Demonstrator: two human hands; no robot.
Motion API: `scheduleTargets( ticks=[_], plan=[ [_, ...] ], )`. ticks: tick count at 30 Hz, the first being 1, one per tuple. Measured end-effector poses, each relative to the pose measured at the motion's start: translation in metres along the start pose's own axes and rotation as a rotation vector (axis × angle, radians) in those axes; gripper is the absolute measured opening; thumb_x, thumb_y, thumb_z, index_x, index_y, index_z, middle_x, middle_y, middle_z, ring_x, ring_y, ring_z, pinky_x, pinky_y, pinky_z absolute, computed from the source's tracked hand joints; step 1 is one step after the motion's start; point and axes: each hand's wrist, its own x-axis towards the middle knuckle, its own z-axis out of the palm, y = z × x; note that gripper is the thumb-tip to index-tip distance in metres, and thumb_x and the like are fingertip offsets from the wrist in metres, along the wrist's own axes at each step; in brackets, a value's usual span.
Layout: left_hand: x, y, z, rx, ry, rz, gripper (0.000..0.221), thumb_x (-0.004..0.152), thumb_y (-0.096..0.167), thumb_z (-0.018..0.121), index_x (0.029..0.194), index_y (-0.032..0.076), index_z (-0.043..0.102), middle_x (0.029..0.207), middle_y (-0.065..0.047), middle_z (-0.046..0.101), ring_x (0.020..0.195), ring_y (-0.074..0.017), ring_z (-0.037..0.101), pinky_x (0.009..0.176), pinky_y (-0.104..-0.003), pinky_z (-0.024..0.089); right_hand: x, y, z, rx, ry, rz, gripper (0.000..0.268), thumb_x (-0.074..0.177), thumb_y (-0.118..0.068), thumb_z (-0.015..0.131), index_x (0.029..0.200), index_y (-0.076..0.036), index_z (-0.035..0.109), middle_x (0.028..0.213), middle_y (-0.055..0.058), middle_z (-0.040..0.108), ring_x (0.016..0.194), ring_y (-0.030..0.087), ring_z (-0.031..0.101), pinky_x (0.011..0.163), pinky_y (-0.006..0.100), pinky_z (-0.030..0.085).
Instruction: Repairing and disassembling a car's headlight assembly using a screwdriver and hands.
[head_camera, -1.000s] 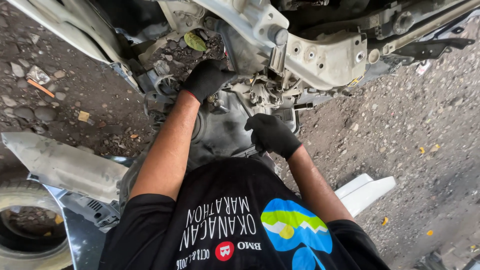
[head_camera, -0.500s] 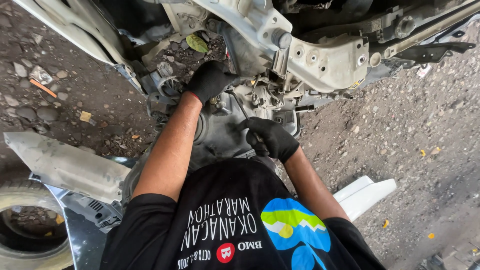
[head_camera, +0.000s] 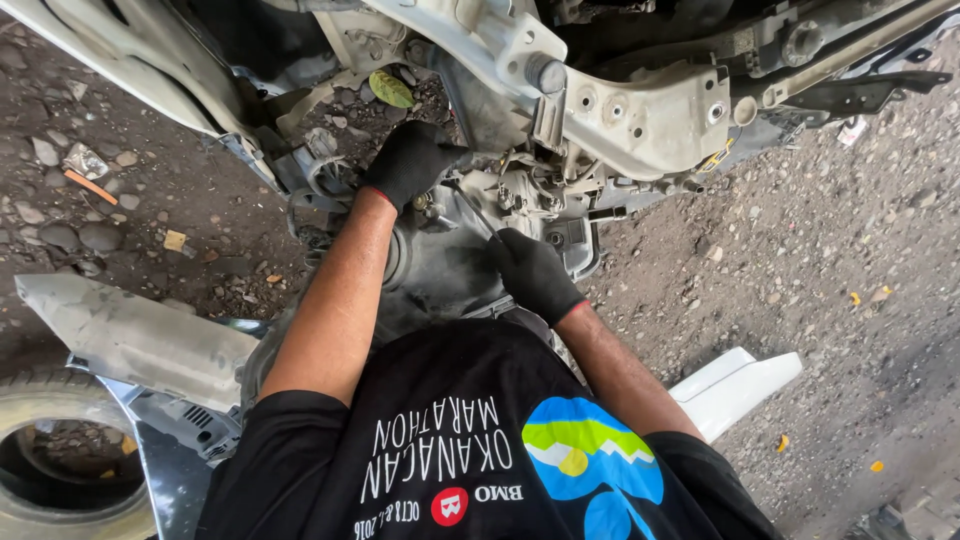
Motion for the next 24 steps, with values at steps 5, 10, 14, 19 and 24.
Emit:
scheduleTargets(
  ticks=[5,10,14,19,24],
  plan=[
    [-0.001,-0.003,0.001,0.014,-0.005,0.014,0.052,0.086,0.051,0.078,0.091,0.0,0.074,0.092,-0.025,0.071,0.09,-0.0414,0.068,0.079,-0.049,0.054,0.013,0.034,0.001,-0.127,0.042,-0.188,0.024,0.103,-0.032,0.059,0.108,-0.009,0.066,0.084,0.02,0.072,0.081,0.042,0.07,0.066,0.05,0.054],
    [-0.009,0.015,-0.016,-0.035,0.028,-0.007,0.048,0.085,0.05,0.077,0.089,0.002,0.075,0.089,-0.022,0.072,0.088,-0.0389,0.07,0.079,-0.048,0.054,0.025,0.046,-0.007,-0.324,0.051,-0.283,0.024,0.102,-0.036,0.062,0.113,-0.015,0.065,0.079,0.018,0.071,0.075,0.042,0.07,0.064,0.053,0.053],
    [-0.008,0.018,-0.014,-0.089,0.08,0.03,0.047,0.084,0.048,0.077,0.093,0.003,0.075,0.091,-0.021,0.073,0.088,-0.0378,0.07,0.078,-0.048,0.054,0.03,0.043,-0.019,-0.411,0.093,-0.377,0.029,0.099,-0.035,0.063,0.12,-0.016,0.068,0.078,0.018,0.071,0.069,0.042,0.069,0.057,0.053,0.052],
    [0.006,0.004,-0.005,-0.017,0.115,0.012,0.047,0.088,0.048,0.074,0.102,0.003,0.075,0.1,-0.023,0.073,0.096,-0.0398,0.069,0.083,-0.048,0.054,0.019,0.023,-0.017,-0.333,0.01,-0.373,0.027,0.098,-0.038,0.066,0.112,-0.015,0.071,0.085,0.016,0.074,0.078,0.041,0.071,0.066,0.051,0.055],
    [0.037,0.005,-0.01,0.123,-0.082,-0.073,0.043,0.086,0.041,0.069,0.103,0.002,0.074,0.104,-0.026,0.071,0.098,-0.0415,0.069,0.086,-0.049,0.054,0.011,0.01,-0.019,-0.283,0.022,-0.208,0.034,0.095,-0.041,0.066,0.115,-0.013,0.07,0.091,0.017,0.075,0.084,0.041,0.071,0.068,0.05,0.055]
  ],
)
